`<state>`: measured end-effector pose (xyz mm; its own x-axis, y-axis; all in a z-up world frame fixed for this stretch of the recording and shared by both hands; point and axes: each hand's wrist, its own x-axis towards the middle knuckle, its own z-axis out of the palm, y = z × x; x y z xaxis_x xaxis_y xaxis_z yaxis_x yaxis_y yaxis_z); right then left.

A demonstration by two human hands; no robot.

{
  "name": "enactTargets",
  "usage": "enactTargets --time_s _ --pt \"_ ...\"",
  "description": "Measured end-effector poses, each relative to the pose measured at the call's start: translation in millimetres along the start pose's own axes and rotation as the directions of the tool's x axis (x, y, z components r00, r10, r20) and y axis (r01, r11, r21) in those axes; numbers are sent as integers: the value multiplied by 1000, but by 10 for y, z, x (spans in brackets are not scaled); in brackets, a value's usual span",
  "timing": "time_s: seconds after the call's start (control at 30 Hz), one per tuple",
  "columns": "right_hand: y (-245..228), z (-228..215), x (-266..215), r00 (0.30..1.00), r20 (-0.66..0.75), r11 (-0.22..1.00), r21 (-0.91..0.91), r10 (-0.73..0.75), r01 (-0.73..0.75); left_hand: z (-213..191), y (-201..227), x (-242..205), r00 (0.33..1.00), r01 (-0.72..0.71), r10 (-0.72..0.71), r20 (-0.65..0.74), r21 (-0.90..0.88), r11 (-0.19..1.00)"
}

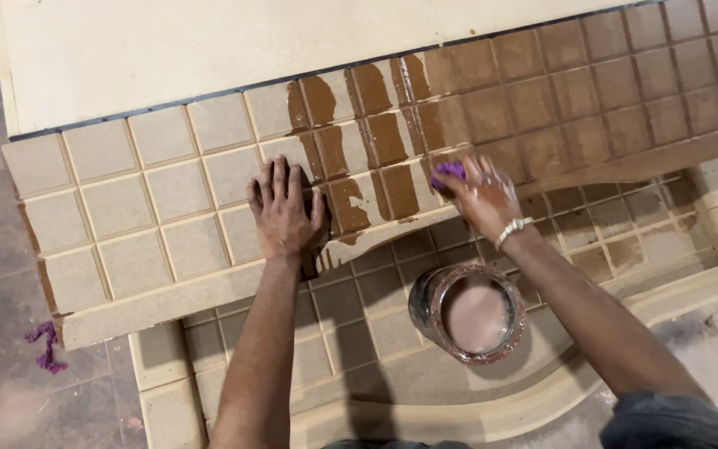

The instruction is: The person applies a brown liquid finish to a tiled wooden surface using a purple cloth. They repeatedly dip the cloth into a metal container and wipe the liquid onto the tiles, covering the surface progressively.

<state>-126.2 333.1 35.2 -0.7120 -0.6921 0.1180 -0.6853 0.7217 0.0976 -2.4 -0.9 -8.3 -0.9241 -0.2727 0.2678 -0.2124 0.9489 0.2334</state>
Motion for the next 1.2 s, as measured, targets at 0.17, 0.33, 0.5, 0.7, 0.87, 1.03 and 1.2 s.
enactTargets --time_s 0.17,0.33,0.5,0.7,0.87,1.03,1.2 --pt "99 78 125 999 24 997 74 -26 25 -39 2 10 1000 -7 7 -31 3 1000" --pt "-134 46 -433 998 26 997 -66 -49 51 2 -25 -13 999 -12 11 -46 -20 1000" --pt "-65 -88 -357 985 148 993 53 94 -103 15 -25 -9 998 -18 17 -56 -12 1000" --pt "-211 6 -546 999 -35 992 -126 -38 33 63 -49 -11 997 -26 26 -67 -3 1000" --pt "-59 -411 -1132 992 -62 870 488 107 -63 31 -37 2 999 -8 6 -42 -49 999" --pt "-231 -292 -1794 878 479 836 473 22 -279 -5 -8 -18 999 -5 4 -32 -45 999" --pt "-575 366 -2042 949 305 960 232 81 -157 -1 -27 -28 1000 -9 8 -27 -55 998"
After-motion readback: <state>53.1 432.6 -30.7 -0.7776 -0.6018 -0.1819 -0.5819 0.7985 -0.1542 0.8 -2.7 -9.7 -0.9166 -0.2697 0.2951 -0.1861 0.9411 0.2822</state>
